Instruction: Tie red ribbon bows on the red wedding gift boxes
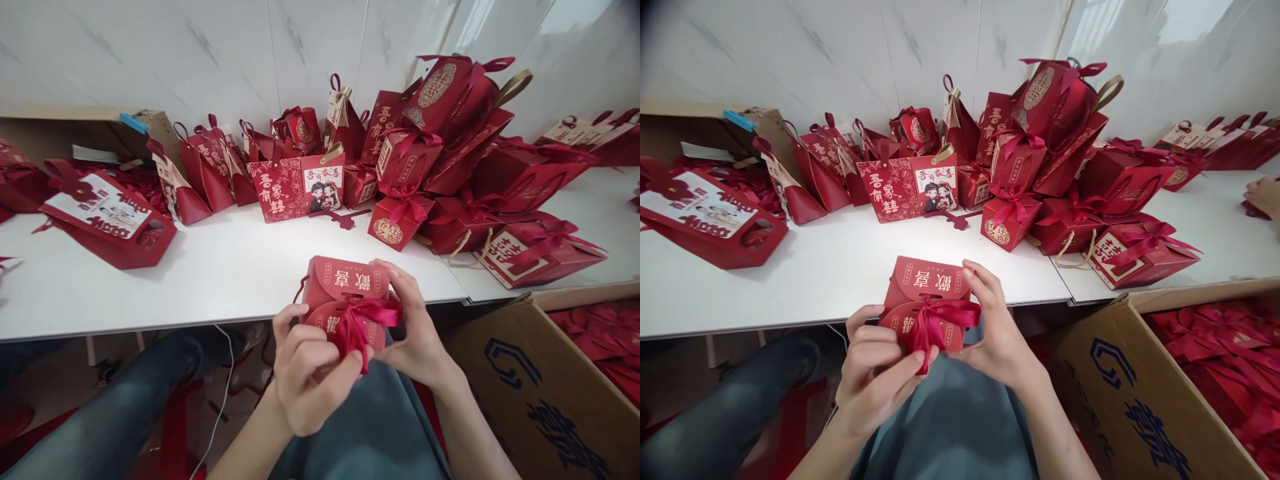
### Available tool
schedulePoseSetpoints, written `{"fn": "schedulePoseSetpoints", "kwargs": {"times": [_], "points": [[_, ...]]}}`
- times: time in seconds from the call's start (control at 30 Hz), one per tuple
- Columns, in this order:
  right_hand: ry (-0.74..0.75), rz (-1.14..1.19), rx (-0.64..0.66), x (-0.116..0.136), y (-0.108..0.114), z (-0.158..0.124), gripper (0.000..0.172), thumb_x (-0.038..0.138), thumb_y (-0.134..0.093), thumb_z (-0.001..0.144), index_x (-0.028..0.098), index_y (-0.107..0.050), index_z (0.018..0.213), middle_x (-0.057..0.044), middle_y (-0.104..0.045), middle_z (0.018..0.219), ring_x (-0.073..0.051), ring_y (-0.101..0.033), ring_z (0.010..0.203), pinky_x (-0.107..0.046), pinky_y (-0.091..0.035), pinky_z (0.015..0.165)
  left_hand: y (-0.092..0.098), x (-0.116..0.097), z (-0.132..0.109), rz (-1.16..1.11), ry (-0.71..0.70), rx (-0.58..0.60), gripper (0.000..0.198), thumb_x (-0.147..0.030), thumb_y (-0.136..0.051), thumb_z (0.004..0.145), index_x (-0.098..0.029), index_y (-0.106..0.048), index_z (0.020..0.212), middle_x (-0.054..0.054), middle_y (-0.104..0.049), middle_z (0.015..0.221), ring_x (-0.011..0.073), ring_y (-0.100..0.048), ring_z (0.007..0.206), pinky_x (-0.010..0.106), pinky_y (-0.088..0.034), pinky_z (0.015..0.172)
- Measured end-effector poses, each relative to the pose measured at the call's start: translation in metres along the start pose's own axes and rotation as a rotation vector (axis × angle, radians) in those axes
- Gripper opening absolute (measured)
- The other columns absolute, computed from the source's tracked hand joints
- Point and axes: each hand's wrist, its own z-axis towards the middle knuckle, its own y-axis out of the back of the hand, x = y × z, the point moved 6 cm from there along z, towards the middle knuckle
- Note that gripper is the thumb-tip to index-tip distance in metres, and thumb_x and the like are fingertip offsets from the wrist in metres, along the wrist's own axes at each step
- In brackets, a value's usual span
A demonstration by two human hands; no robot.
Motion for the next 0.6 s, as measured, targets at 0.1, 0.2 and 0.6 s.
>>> {"fn": "schedulePoseSetpoints", "kwargs": {"times": [0.1, 0.2, 0.6], "points": [[0.04, -0.018, -0.051, 0.007, 0.009, 0.001, 0.092, 0.021, -0.074, 0.071, 0.036, -0.019, 0.143, -0.011, -0.029, 0.143, -0.033, -0.032, 0.134, -0.052, -0.044, 0.1, 0.001, -0.007, 0.001, -0.027, 0.081, -0.059, 0.019, -0.007, -0.067, 0.072, -0.024, -0.057, 0.073, -0.009, -0.045, 0.057, 0.0053, -0.046, 0.051, 0.037, -0.046, 0.084], [0.057, -0.035, -0.067, 0.012, 0.015, 0.001, 0.095, 0.024, -0.077, 0.069, 0.038, -0.019, 0.142, -0.011, -0.03, 0.143, -0.034, -0.034, 0.133, -0.053, -0.045, 0.099, 0.001, -0.011, 0.002, -0.046, 0.129, -0.062, 0.023, -0.006, -0.069, 0.07, -0.026, -0.057, 0.073, -0.009, -0.044, 0.057, 0.005, -0.044, 0.049, 0.039, -0.045, 0.086], [0.061, -0.092, -0.057, 0.018, 0.029, -0.001, 0.088, 0.02, -0.072, 0.074, 0.036, -0.02, 0.143, -0.012, -0.029, 0.144, -0.032, -0.032, 0.134, -0.051, -0.046, 0.099, 0.002, -0.002, 0.009, -0.198, 0.1, -0.005, 0.018, -0.01, -0.067, 0.073, -0.022, -0.056, 0.079, -0.007, -0.051, 0.063, 0.0062, -0.048, 0.052, 0.038, -0.049, 0.084]]}}
